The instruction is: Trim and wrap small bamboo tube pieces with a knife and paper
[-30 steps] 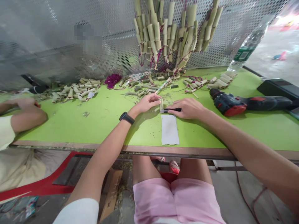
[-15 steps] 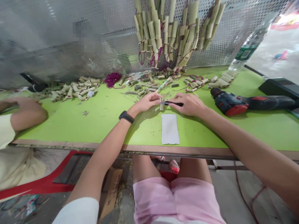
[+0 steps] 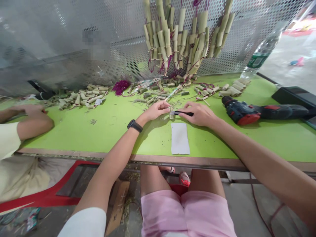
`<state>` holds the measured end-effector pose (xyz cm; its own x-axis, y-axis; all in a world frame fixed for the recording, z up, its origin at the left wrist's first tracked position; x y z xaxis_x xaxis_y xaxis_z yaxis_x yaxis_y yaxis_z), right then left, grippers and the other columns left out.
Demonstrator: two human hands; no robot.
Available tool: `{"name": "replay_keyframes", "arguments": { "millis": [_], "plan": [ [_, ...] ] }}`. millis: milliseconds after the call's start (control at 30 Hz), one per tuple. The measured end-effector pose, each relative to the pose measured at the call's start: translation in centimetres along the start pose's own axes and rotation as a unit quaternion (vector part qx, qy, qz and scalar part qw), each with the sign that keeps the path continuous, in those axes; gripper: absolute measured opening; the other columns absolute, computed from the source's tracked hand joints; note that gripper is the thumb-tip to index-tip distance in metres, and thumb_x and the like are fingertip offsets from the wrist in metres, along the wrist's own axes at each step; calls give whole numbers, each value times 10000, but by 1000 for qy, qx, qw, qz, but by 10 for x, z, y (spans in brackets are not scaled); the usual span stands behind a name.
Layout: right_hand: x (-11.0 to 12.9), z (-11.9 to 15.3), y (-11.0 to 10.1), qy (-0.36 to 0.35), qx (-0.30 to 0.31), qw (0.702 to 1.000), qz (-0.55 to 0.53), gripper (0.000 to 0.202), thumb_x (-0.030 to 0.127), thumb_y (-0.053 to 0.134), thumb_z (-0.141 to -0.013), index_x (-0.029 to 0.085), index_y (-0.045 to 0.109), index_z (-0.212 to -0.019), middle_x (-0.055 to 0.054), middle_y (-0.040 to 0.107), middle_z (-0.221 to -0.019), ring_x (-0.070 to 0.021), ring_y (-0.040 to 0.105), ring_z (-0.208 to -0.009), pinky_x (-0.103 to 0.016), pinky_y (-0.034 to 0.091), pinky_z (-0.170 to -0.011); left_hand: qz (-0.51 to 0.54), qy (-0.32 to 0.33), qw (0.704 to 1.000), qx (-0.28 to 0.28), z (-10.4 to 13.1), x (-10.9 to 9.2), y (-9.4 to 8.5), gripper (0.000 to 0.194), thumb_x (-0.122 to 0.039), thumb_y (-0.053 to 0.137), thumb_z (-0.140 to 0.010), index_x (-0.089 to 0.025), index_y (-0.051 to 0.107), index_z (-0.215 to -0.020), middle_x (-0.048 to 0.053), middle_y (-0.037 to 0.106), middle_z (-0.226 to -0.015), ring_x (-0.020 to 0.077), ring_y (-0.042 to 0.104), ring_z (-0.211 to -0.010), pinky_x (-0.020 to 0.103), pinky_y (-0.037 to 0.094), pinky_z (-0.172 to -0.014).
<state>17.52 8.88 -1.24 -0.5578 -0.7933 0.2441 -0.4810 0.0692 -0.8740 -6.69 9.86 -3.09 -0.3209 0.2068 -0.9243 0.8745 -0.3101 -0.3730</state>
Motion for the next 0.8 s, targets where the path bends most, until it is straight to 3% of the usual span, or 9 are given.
{"name": "replay_keyframes", "arguments": {
  "millis": [267,533,800],
  "plan": [
    [-6,-6,-1,-3,12,1000,-17,420,470,584,-1095,281,848,-1361,-121,794,-1176,-196,652,-753,-329,442,-667,-31,23,999,-15,0,3,1,247,-423,799,-1012,-205,689,-1053,14,690,-865,145,605,-725,313,491,-733],
    [5,3,1,-47,67,997,-6,373,493,620,-1086,307,884,-1273,-103,800,-1198,-182,643,-735,-319,401,-647,2,25,1000,-19,-1,6,0,191,-339,787,-1007,-193,684,-1076,8,689,-902,134,618,-754,285,479,-726],
    [-5,-3,0,-21,-10,1000,-16,437,496,569,-1102,261,870,-1314,-135,777,-1174,-155,558,-652,-329,385,-636,-25,18,999,-14,2,-4,3,134,-296,756,-1033,-185,683,-1053,2,680,-837,123,575,-686,282,455,-692]
  ]
}}
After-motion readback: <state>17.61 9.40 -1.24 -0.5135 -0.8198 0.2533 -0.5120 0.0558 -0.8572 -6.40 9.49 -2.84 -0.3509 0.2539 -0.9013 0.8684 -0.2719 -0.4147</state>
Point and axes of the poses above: each hand's wrist, its own z-axis away from the middle knuckle, its own y-axis out of the palm, x = y × z, the point moved 4 cm from there along -z, towards the middle knuckle
